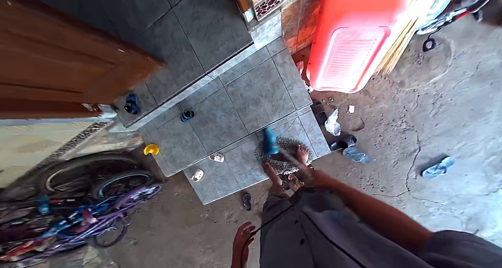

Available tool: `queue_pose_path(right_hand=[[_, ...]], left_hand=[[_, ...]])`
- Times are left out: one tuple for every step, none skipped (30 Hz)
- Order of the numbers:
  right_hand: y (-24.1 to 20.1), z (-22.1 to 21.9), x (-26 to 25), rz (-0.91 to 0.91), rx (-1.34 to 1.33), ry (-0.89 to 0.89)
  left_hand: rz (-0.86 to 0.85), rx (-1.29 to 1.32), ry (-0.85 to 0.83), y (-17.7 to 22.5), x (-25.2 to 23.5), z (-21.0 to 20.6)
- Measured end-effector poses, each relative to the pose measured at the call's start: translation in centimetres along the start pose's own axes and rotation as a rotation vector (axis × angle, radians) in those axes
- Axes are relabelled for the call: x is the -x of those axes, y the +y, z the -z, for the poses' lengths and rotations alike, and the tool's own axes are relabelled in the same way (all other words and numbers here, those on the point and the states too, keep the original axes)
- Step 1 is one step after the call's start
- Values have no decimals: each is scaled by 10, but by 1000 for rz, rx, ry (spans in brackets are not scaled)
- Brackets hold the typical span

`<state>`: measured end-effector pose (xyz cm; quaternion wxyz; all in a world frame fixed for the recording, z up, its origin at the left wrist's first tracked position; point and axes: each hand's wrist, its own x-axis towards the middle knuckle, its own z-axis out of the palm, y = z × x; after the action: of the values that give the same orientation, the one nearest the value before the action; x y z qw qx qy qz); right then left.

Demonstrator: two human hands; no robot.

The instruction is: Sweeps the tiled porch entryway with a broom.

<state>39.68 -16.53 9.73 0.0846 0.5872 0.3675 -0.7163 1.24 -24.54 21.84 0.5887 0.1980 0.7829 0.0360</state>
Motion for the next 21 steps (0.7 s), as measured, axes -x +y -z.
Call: queue_pose_path(right_hand=[[23, 30, 19, -88, -56, 56], [46, 59, 34, -204, -84, 105], [67, 85, 47, -302, -89, 167], [81, 106, 60, -372, -77, 235], [91, 122, 72, -421, -56, 298], [96, 132, 84, -458, -34, 355], [99, 135, 96, -495, -14, 401], [100, 134, 105, -527, -4, 431], [98, 130, 112, -545, -12, 454], [94, 122, 119, -545, -37, 460], [90, 109, 125, -523, -90, 460], [83, 94, 131, -492, -162, 453], [73, 74, 134, -457, -261, 450], [57, 51, 134, -424, -348, 438], [37, 26, 128, -390, -405, 420], [17, 1, 118, -347, -435, 406], [-1, -24, 104, -299, -442, 393], [-16, -47, 86, -254, -439, 383], [-28, -66, 67, -224, -430, 369], [-34, -82, 53, -220, -428, 355], [-35, -95, 45, -242, -423, 345]], left_hand=[[1, -23, -32, 0, 1, -4], [7, -81, -64, -2, 0, -6], [7, -175, -90, -4, -5, -6], [3, -279, -111, -4, -9, -5], [3, -371, -122, 1, -12, -4], [8, -420, -122, 8, -12, -2], [9, -426, -121, 12, -14, 0], [0, -400, -115, 14, -20, 5], [-10, -364, -110, 15, -30, 11], [-13, -329, -101, 18, -38, 18], [-5, -300, -94, 22, -46, 24], [3, -295, -102, 27, -54, 29], [4, -317, -127, 34, -63, 34], [3, -355, -160, 44, -72, 40], [-8, -403, -192, 54, -82, 46], [-23, -442, -219, 66, -93, 51], [-50, -476, -240, 77, -105, 59], [-82, -508, -258, 91, -118, 70], [-111, -539, -273, 107, -132, 82], [-128, -570, -281, 120, -144, 96], [-137, -591, -276, 132, -153, 112]])
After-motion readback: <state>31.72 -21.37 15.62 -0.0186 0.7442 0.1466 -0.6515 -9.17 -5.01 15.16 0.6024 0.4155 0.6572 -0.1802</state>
